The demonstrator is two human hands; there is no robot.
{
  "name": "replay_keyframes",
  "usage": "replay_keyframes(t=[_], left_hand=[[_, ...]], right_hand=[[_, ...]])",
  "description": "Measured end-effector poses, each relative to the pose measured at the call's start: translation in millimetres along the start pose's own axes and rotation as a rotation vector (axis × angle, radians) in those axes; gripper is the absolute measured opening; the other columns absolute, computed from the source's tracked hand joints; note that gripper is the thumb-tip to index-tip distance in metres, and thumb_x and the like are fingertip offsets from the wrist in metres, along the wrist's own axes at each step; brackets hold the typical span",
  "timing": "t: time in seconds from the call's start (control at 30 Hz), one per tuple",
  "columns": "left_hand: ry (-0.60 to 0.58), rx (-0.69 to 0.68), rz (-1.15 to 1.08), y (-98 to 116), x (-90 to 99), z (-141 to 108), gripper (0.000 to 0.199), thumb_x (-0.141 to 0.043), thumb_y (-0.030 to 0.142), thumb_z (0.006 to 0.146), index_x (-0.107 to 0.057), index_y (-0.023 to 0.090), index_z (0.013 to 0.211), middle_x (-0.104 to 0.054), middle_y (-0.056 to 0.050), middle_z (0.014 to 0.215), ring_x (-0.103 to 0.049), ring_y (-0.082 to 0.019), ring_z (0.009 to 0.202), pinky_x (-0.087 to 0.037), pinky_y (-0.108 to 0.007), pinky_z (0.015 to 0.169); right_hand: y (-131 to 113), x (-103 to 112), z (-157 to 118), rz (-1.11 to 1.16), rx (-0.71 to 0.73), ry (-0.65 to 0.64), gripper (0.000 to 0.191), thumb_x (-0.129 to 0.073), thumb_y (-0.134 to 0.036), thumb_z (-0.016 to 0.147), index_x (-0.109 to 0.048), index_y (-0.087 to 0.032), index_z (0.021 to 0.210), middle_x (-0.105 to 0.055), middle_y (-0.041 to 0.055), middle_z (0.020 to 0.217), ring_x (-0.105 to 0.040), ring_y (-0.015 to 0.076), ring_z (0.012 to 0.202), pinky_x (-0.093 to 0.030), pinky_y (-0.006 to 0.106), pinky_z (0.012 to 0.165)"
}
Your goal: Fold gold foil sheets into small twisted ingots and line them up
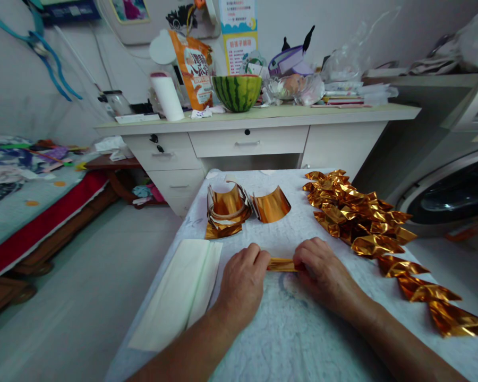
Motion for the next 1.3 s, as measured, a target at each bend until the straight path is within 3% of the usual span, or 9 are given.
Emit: replay_keyframes(t=[0.23,0.37,0.5,0.6,0.67,0.8,0.93,1.07,1.3], left_hand=[[0.055,0.01,-0.107,-6,-1.9,7,0.025,-0.041,-0.002,0.088,-0.057,0.018,0.086,-0.057,-0.002,0.092,-0.056,-0.017,0.082,-0.048,-0.03,0.074],[0.002,0.007,-0.175,-10,-6.5,6,0.027,-0.038,-0.002,0.088,-0.057,0.017,0.091,-0.056,-0.003,0.099,-0.056,-0.016,0.086,-0.049,-0.029,0.078],[-0.069,-0.028,-0.156,-11,-6.2,3,0.024,-0.043,0.0,0.086,-0.06,0.017,0.09,-0.057,-0.004,0.096,-0.054,-0.019,0.093,-0.048,-0.035,0.087],[-0.027,-0.062,-0.168,-9,1.2,0,0.026,-0.045,0.0,0.083,-0.063,0.018,0.093,-0.059,-0.006,0.099,-0.052,-0.022,0.102,-0.043,-0.041,0.095],[-0.018,-0.107,-0.248,-5,5.1,-2,0.032,-0.046,-0.002,0.079,-0.064,0.019,0.095,-0.06,-0.005,0.103,-0.051,-0.022,0.105,-0.042,-0.041,0.097],[-0.113,-0.181,-0.484,2,3.9,-6,0.036,-0.053,0.0,0.074,-0.064,0.02,0.101,-0.06,-0.003,0.105,-0.052,-0.019,0.104,-0.044,-0.034,0.095],[-0.159,-0.136,-0.561,2,-1.4,-4,0.019,-0.067,0.014,0.077,-0.065,0.019,0.095,-0.061,-0.003,0.102,-0.053,-0.02,0.102,-0.044,-0.035,0.093],[-0.144,-0.075,-0.596,2,-5.1,-1,0.008,-0.067,0.013,0.08,-0.065,0.018,0.085,-0.061,-0.001,0.095,-0.055,-0.018,0.096,-0.045,-0.032,0.087],[-0.103,-0.006,-0.658,0,-12.5,0,0.01,-0.063,0.009,0.081,-0.064,0.018,0.076,-0.06,-0.001,0.09,-0.055,-0.018,0.092,-0.044,-0.032,0.084]], right_hand=[[-11,-5,0,0.008,0.028,-0.086,0.01,-0.062,-0.014,0.083,-0.056,-0.02,0.079,-0.059,0.0031,0.085,-0.048,0.0204,0.083,-0.034,0.034,0.074],[-14,-8,0,0.005,0.048,-0.154,0.014,-0.056,-0.007,0.085,-0.059,-0.021,0.081,-0.06,0.0021,0.085,-0.049,0.0191,0.084,-0.034,0.033,0.076],[-15,-9,-1,-0.002,0.064,-0.235,0.017,-0.055,-0.006,0.084,-0.061,-0.021,0.082,-0.062,0.002,0.086,-0.051,0.0185,0.084,-0.035,0.033,0.077],[-16,-6,-2,0.001,0.071,-0.253,0.017,-0.055,-0.006,0.082,-0.061,-0.021,0.082,-0.063,0.0021,0.086,-0.052,0.0187,0.085,-0.035,0.033,0.077],[-17,-5,-2,0.001,0.071,-0.254,0.016,-0.056,-0.006,0.082,-0.061,-0.021,0.081,-0.063,0.0021,0.086,-0.052,0.019,0.085,-0.035,0.034,0.077],[-16,-4,-3,0.039,0.08,-0.251,0.012,-0.057,-0.011,0.085,-0.063,-0.021,0.085,-0.063,0.0028,0.086,-0.053,0.0195,0.086,-0.036,0.034,0.077],[-12,-6,-4,0.138,0.05,-0.235,0.011,-0.055,-0.016,0.091,-0.064,-0.022,0.09,-0.064,0.0032,0.087,-0.054,0.0194,0.086,-0.037,0.035,0.078],[-8,-7,-5,0.206,-0.056,-0.206,0.012,-0.056,-0.016,0.091,-0.062,-0.02,0.082,-0.063,0.0031,0.084,-0.054,0.0191,0.084,-0.039,0.033,0.075],[-4,-9,-4,0.243,-0.147,-0.223,0.012,-0.057,-0.02,0.092,-0.064,-0.022,0.082,-0.062,0.0026,0.087,-0.054,0.0203,0.088,-0.039,0.034,0.076]])
Point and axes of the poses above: each hand's wrist, its own z-axis towards the middle knuckle, its own x-axis out of the back of the hand, y = z × x, the point moved 3 cm from there along z, towards the middle knuckle
